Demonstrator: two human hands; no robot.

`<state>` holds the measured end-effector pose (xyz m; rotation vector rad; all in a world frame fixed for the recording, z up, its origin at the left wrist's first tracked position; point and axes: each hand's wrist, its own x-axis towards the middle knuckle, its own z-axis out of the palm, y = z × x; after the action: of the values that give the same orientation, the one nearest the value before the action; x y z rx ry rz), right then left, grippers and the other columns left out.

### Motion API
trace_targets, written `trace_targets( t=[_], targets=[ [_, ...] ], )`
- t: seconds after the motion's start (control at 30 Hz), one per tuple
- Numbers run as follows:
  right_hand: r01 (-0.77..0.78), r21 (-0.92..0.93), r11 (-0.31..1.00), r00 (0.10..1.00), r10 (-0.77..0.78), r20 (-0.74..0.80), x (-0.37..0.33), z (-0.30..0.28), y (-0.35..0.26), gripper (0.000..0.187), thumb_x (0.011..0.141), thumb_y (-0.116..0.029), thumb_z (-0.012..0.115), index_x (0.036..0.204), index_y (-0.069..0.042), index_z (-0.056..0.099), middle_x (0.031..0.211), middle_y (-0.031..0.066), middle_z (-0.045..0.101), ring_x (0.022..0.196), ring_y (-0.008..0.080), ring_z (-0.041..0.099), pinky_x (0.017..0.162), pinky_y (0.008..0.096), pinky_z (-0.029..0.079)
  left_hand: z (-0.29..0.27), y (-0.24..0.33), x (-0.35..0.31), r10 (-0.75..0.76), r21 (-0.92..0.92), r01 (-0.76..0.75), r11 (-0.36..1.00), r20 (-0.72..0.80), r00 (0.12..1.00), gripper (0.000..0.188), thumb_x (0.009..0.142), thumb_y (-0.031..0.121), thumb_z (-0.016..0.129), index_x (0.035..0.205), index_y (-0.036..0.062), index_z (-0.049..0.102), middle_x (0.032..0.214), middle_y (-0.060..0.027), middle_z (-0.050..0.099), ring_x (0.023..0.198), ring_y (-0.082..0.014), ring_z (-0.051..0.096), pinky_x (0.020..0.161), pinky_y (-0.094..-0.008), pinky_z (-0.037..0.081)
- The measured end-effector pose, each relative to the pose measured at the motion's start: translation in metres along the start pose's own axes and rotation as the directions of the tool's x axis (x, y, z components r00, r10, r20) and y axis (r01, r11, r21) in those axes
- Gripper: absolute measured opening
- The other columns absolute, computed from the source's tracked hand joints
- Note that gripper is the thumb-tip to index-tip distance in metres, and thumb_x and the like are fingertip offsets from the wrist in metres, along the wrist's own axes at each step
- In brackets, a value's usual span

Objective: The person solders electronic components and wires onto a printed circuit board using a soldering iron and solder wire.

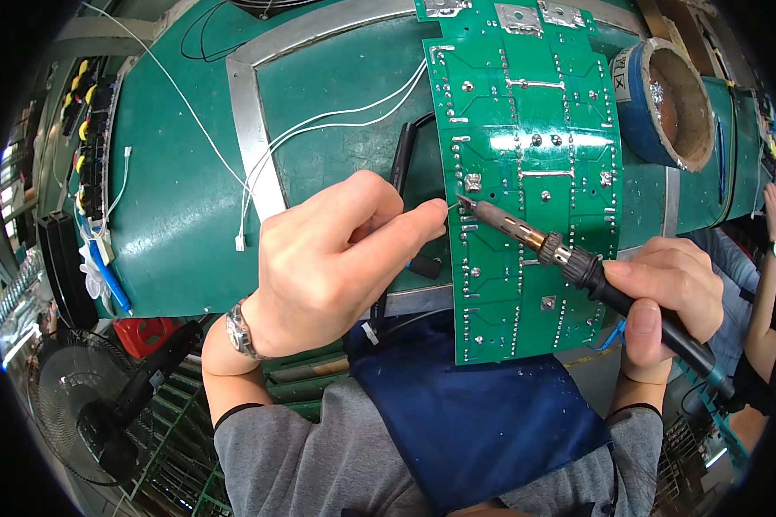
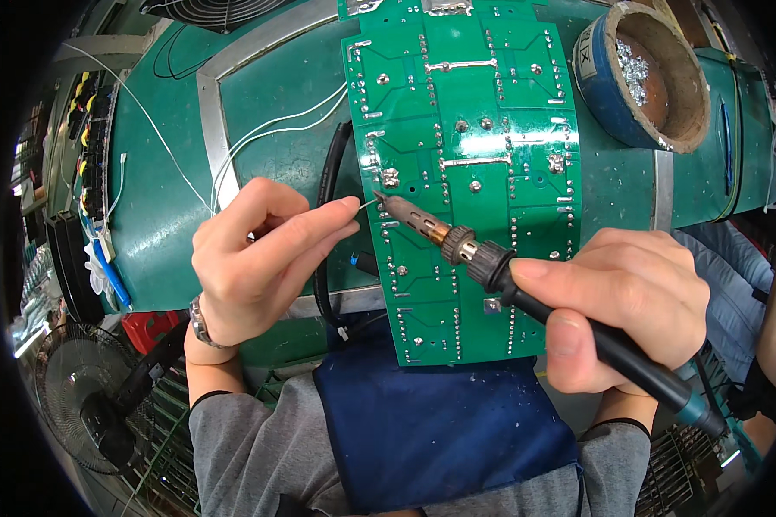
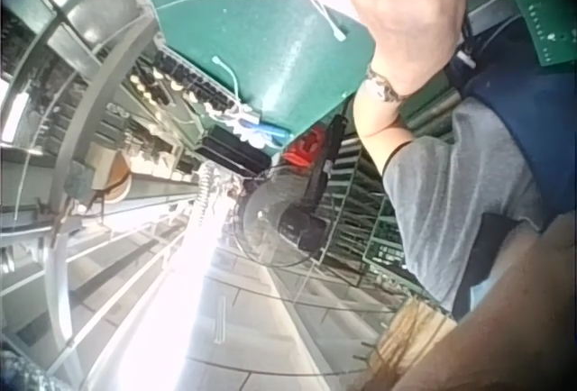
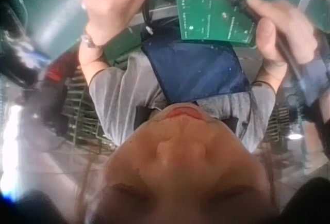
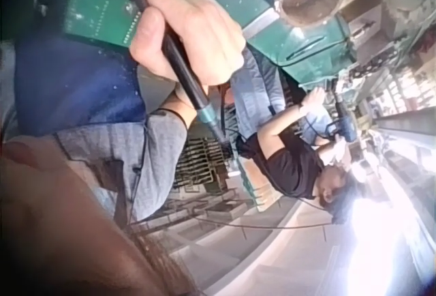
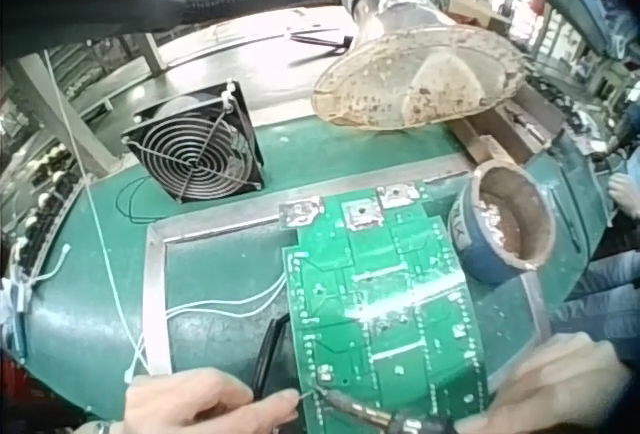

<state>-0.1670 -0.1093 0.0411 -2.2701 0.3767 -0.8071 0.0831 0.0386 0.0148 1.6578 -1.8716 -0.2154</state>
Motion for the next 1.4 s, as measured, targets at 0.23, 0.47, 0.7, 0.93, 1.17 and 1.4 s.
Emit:
trace_targets(
  t=[0.23,0.47,0.7,0.93,1.17,1.4],
  targets=[
    [0.035,-0.018,0.999,0.999,-0.034,0.032,-0.005,0.001,-0.004,0.021,0.088,-0.021,0.068,0.087,0.0,0.073,0.062,0.0059,0.067,0.047,0.0179,0.062,0.044,0.0283,0.049,0.006,0.003,-0.005,-0.027,0.006,0.027,1.0,-0.023,0.999,0.032,0.069,0.001,0.079,0.101,0.0054,0.076,0.073,-0.0021,0.052,0.059,-0.0134,0.055,0.046,-0.0281,0.043],
    [0.021,-0.035,0.999,1.0,-0.021,-0.003,-0.011,-0.004,-0.005,0.023,0.09,-0.023,0.066,0.086,-0.002,0.073,0.06,0.0049,0.065,0.047,0.0184,0.061,0.046,0.0292,0.049,0.004,0.007,-0.006,-0.028,0.039,0.032,0.999,-0.097,0.995,0.028,0.069,0.004,0.081,0.097,0.0066,0.076,0.074,-0.0023,0.055,0.06,-0.0141,0.054,0.047,-0.0286,0.042],
    [-0.022,-0.028,0.999,1.0,0.021,-0.009,-0.02,-0.007,-0.009,0.027,0.091,-0.028,0.065,0.086,-0.003,0.074,0.059,0.0041,0.064,0.047,0.0182,0.061,0.047,0.0299,0.048,0.003,0.017,-0.016,0.004,0.06,-0.001,0.998,-0.053,0.999,0.032,0.064,0.006,0.082,0.096,0.0062,0.077,0.072,-0.0004,0.054,0.056,-0.0132,0.051,0.044,-0.0274,0.038],
    [0.055,-0.027,0.998,0.998,-0.055,0.021,-0.021,-0.001,-0.007,0.024,0.09,-0.025,0.066,0.086,-0.002,0.073,0.058,0.0032,0.064,0.046,0.0164,0.06,0.045,0.0289,0.049,0.012,0.017,-0.019,-0.006,0.051,0.007,0.999,-0.024,1.0,0.04,0.062,0.003,0.075,0.102,0.0055,0.077,0.076,-0.0025,0.054,0.06,-0.0152,0.053,0.048,-0.0278,0.041],
    [-0.034,-0.036,0.999,0.999,0.033,-0.043,-0.027,-0.009,-0.02,0.027,0.093,-0.03,0.064,0.086,-0.005,0.073,0.061,0.0028,0.066,0.047,0.0161,0.06,0.048,0.0282,0.046,0.0,0.019,-0.023,0.048,0.112,-0.042,0.993,-0.057,0.997,0.039,0.06,0.003,0.072,0.098,0.0079,0.078,0.076,-0.0014,0.056,0.061,-0.0157,0.054,0.048,-0.0276,0.042],
    [-0.025,0.001,1.0,0.999,0.025,0.032,-0.032,-0.003,-0.019,0.025,0.092,-0.029,0.067,0.087,-0.005,0.073,0.062,0.0032,0.065,0.048,0.0159,0.06,0.049,0.0279,0.046,0.003,0.028,-0.028,0.061,0.136,-0.064,0.989,0.03,0.998,0.038,0.057,0.007,0.072,0.095,0.0085,0.077,0.072,0.001,0.051,0.058,-0.0119,0.051,0.046,-0.0266,0.04]
  ],
)
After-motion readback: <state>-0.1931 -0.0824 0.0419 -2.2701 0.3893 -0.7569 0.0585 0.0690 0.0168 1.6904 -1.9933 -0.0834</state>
